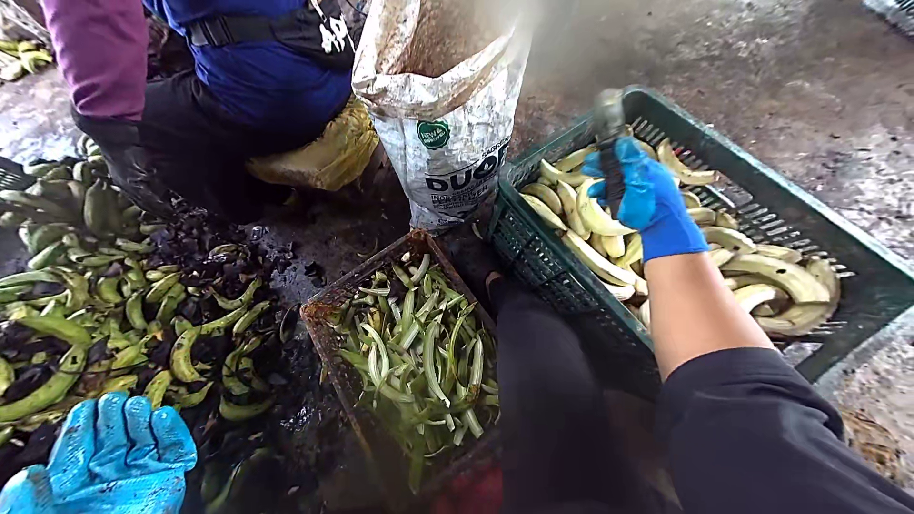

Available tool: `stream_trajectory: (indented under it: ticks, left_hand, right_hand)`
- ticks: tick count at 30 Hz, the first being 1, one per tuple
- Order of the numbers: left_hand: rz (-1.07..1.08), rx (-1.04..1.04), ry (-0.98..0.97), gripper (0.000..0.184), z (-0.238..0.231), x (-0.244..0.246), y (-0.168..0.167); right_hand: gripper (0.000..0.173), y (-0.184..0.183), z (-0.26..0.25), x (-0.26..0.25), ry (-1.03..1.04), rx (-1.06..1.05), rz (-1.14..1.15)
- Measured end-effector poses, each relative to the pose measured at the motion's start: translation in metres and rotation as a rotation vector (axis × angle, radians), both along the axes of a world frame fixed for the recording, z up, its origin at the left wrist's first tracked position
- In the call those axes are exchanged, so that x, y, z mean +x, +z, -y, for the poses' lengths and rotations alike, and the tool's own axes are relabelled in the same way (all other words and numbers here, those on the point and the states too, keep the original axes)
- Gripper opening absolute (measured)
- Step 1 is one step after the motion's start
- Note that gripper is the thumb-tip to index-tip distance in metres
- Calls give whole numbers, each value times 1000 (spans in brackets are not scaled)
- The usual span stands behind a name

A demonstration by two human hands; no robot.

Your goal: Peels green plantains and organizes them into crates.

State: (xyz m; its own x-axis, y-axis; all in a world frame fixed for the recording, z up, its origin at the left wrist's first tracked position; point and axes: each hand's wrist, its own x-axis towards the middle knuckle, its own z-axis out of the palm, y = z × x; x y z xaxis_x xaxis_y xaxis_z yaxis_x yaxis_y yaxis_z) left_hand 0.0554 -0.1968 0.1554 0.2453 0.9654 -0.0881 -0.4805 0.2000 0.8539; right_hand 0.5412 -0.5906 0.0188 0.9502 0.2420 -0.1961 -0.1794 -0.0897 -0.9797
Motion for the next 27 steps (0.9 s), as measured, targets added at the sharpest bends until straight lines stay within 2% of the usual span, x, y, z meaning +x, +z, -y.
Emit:
stream_trajectory:
  ticks: [2, 6, 9, 11, 13, 15, 18, 20, 24, 27]
  left_hand:
    - [27, -11, -15, 60, 0, 3, 0]
    - [-45, 27, -15, 45, -6, 2, -8]
    - [67, -22, -212, 56, -23, -16, -27]
    - [-4, -26, -154, 60, -8, -3, -19]
    - [-29, -12, -97, 61, 1, 3, -16]
    - [-32, -22, -80, 61, 1, 2, -18]
    - [158, -46, -273, 65, -31, -27, -39]
    - [252, -59, -349, 66, -47, -39, -52]
    - [266, -23, -445, 63, -70, -53, -70]
    - [229, -43, -364, 62, -50, -43, -51]
  right_hand:
    - [39, 4, 18, -5, -57, -58, 54]
    - [49, 0, 37, -28, -68, -359, 79]
    - [55, -13, 47, -48, 16, -551, 151]
    - [56, -33, 48, -43, 113, -784, 227]
    - [60, -40, 44, -34, 133, -917, 225]
    - [54, -37, 43, -28, 94, -866, 154]
    - [49, -18, 36, -17, 76, -579, 27]
    - [48, -4, 20, -10, 131, -468, -1]
    - [41, -6, -22, 12, 246, -480, -6]
    - [42, -15, -45, 13, 225, -488, 18]
